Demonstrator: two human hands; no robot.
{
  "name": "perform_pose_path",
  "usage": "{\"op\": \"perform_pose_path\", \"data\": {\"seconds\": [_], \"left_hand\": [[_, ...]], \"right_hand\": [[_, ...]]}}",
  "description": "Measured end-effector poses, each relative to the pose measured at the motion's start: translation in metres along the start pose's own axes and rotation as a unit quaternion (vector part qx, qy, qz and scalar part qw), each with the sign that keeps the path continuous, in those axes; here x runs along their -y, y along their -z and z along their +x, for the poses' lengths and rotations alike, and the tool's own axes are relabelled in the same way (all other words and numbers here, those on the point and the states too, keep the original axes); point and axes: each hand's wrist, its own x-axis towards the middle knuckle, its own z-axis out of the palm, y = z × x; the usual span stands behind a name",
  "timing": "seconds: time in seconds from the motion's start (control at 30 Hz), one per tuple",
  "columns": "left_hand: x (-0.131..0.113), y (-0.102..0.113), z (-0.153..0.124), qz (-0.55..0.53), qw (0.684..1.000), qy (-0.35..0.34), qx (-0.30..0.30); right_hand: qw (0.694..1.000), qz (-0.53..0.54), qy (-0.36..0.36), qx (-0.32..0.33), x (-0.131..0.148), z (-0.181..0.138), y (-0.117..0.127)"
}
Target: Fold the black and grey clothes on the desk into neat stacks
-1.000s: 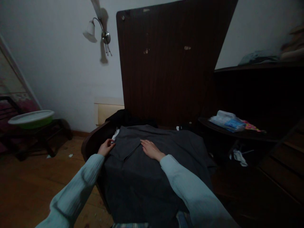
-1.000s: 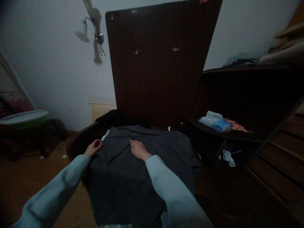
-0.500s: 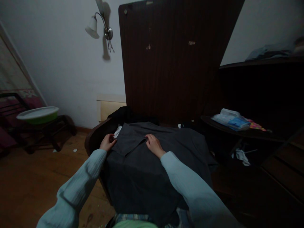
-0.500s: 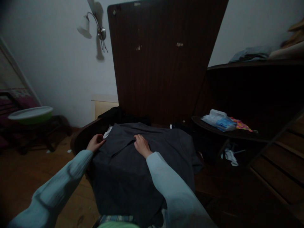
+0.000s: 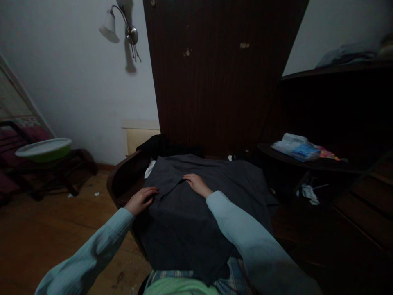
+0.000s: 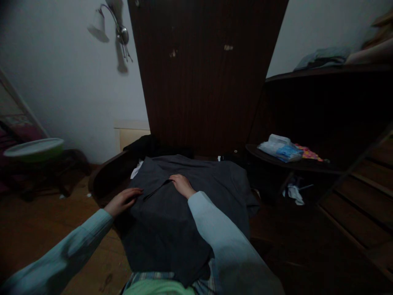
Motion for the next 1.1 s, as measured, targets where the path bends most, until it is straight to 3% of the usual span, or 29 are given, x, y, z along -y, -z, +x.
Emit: {"op": "perform_pose_path", "data": {"seconds": [0.2,0.37,0.63,1.0,1.1], "left_hand": [[0.007,-0.011,0.004,-0.044,0.995,0.048,-0.077],[-0.003,-0.007,0.008,-0.090,0.984,0.097,-0.121],[-0.024,0.005,0.011,-0.105,0.982,0.090,-0.130],[-0.028,0.018,0.009,-0.056,0.992,0.078,-0.088],[-0.026,0.016,0.011,-0.064,0.995,0.051,-0.051]], "right_hand": [[0.999,-0.002,0.018,-0.041,-0.003,-0.003,-0.004],[0.995,-0.001,0.027,-0.092,0.001,-0.005,0.000],[0.984,0.020,0.020,-0.175,0.005,-0.006,0.007],[0.984,-0.070,-0.007,-0.161,0.012,-0.008,0.010],[0.983,-0.082,-0.011,-0.164,0.012,-0.008,0.010]]}}
